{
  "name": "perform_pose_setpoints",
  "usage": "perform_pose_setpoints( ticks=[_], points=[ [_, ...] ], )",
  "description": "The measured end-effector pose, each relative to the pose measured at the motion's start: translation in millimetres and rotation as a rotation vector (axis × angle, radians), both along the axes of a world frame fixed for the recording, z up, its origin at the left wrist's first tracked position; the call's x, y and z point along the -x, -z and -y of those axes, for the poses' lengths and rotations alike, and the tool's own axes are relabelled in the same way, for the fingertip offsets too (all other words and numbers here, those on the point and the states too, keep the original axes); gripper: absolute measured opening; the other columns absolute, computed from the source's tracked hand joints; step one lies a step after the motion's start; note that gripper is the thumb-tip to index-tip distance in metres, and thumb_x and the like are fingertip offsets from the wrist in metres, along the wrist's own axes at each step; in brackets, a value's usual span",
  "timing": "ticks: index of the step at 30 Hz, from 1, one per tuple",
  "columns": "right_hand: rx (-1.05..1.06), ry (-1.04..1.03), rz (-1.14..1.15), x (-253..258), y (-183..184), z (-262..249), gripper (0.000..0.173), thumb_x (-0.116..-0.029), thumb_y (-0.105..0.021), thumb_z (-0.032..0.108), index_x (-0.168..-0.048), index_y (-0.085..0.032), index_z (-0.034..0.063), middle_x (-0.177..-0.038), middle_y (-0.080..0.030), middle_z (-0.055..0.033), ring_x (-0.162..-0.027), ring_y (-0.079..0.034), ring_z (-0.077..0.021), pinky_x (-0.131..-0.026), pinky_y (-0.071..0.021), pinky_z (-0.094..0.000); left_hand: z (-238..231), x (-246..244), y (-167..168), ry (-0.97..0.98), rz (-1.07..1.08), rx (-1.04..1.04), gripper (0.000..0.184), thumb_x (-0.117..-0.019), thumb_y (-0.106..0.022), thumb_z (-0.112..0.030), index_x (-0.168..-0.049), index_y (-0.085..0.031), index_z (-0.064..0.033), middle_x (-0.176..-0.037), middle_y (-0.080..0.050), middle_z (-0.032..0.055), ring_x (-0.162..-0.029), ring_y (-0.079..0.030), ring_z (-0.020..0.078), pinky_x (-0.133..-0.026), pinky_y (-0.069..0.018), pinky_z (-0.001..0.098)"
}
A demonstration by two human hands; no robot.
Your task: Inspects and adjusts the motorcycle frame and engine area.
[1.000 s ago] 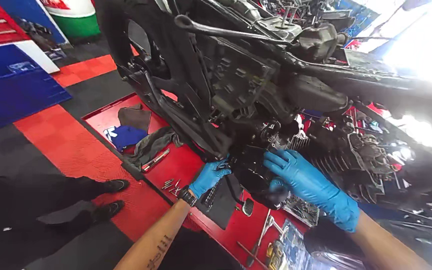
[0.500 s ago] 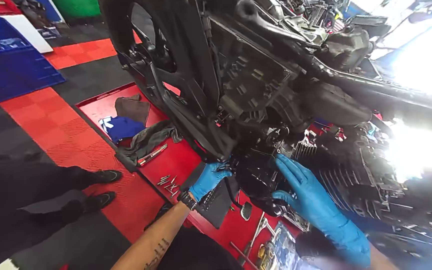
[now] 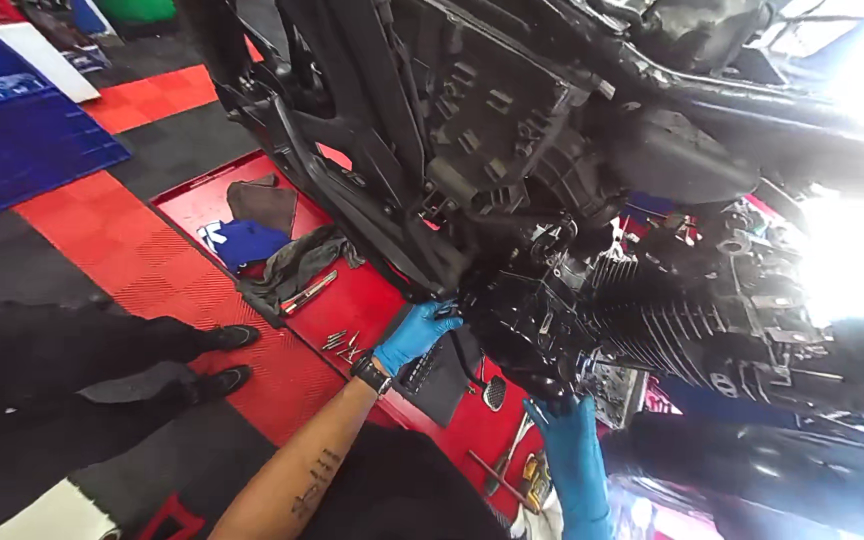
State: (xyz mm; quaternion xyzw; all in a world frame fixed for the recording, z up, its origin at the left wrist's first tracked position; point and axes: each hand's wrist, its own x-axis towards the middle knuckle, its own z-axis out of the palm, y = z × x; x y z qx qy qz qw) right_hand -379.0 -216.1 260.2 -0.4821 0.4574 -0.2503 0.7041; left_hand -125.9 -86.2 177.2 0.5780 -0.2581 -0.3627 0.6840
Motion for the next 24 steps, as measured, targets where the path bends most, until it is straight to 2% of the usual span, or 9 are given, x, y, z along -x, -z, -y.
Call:
perform_pose_setpoints(
  ticks=[3,6,7,10,12,15,18,22,24],
  points=[
    [-0.078,-0.064,0.094,0,9,12,0.069,-0.1024,-0.04,0.064,-0.15,-0.04,0.0133,-0.134,-0.063,-0.011,-0.119,-0.065,-0.0268,-0.095,-0.058,-0.05,-2,-8,-2,0.101,0.012,-0.067,0.059,-0.0987,-0.068,-0.021,-0.15,-0.047,-0.0013,-0.142,-0.061,0.0127,-0.125,-0.062,0.0109,-0.107,-0.0508,0.029],
    [-0.213,-0.096,0.193,-4,18,15,0.098,-0.0834,-0.056,0.081,-0.151,-0.035,0.014,-0.138,-0.06,-0.0168,-0.121,-0.064,-0.0347,-0.096,-0.0569,-0.0551,-5,-14,-6,0.175,0.065,-0.124,0.06,-0.1017,-0.064,-0.026,-0.155,-0.043,-0.0058,-0.142,-0.061,0.0109,-0.122,-0.063,0.0099,-0.105,-0.0511,0.0291],
    [-0.263,-0.098,0.203,-4,20,14,0.106,-0.0792,-0.056,0.086,-0.152,-0.034,0.0124,-0.14,-0.06,-0.0195,-0.123,-0.063,-0.0372,-0.098,-0.0559,-0.0555,-5,-15,-8,0.199,0.087,-0.138,0.061,-0.1023,-0.063,-0.027,-0.155,-0.042,-0.0062,-0.142,-0.061,0.0111,-0.123,-0.063,0.0103,-0.106,-0.0503,0.0301],
    [-0.381,-0.094,0.234,-7,24,14,0.116,-0.0777,-0.035,0.095,-0.154,-0.032,0.008,-0.142,-0.058,-0.0229,-0.126,-0.061,-0.0381,-0.103,-0.0531,-0.0526,-5,-19,-15,0.239,0.131,-0.163,0.06,-0.1029,-0.062,-0.028,-0.155,-0.042,-0.0058,-0.143,-0.06,0.0117,-0.126,-0.061,0.0107,-0.111,-0.047,0.0317],
    [-0.447,-0.054,0.279,-10,24,16,0.122,-0.0701,-0.039,0.099,-0.153,-0.035,0.0089,-0.14,-0.059,-0.0239,-0.125,-0.062,-0.0393,-0.103,-0.0535,-0.0527,-5,-19,-16,0.227,0.147,-0.18,0.057,-0.1023,-0.063,-0.028,-0.152,-0.047,-0.0063,-0.142,-0.061,0.0108,-0.128,-0.06,0.0106,-0.112,-0.0456,0.0329],
    [-0.5,0.019,0.313,-20,22,19,0.109,-0.0737,-0.043,0.096,-0.151,-0.04,0.0193,-0.14,-0.059,-0.0219,-0.123,-0.062,-0.0405,-0.097,-0.0548,-0.0555,-5,-19,-16,0.204,0.159,-0.19,0.054,-0.1017,-0.063,-0.027,-0.149,-0.05,-0.0045,-0.142,-0.061,0.0118,-0.129,-0.059,0.0117,-0.114,-0.0445,0.0331],
    [-0.469,0.044,0.315,-22,20,11,0.097,-0.0788,-0.046,0.091,-0.145,-0.047,0.0206,-0.134,-0.063,-0.0176,-0.118,-0.064,-0.0351,-0.095,-0.0557,-0.0525,-3,-19,-16,0.18,0.211,-0.19,0.051,-0.1011,-0.065,-0.026,-0.146,-0.055,-0.0039,-0.138,-0.064,0.0116,-0.126,-0.061,0.0116,-0.112,-0.0457,0.0329],
    [-0.415,0.022,0.335,-20,28,12,0.102,-0.0729,-0.052,0.093,-0.145,-0.047,0.0206,-0.131,-0.065,-0.0162,-0.113,-0.068,-0.0341,-0.09,-0.0586,-0.0514,-3,-16,-15,0.143,0.193,-0.187,0.048,-0.0995,-0.067,-0.023,-0.142,-0.058,-0.0032,-0.134,-0.067,0.0104,-0.124,-0.062,0.0097,-0.111,-0.0468,0.0311],
    [-0.381,0.021,0.315,-21,28,10,0.1,-0.0766,-0.042,0.094,-0.145,-0.045,0.0212,-0.129,-0.066,-0.0147,-0.109,-0.069,-0.0324,-0.086,-0.0593,-0.0502,-2,-15,-17,0.136,0.202,-0.212,0.047,-0.0993,-0.067,-0.023,-0.141,-0.059,-0.0024,-0.131,-0.068,0.0124,-0.121,-0.064,0.0132,-0.11,-0.0483,0.0347]
  ],
)
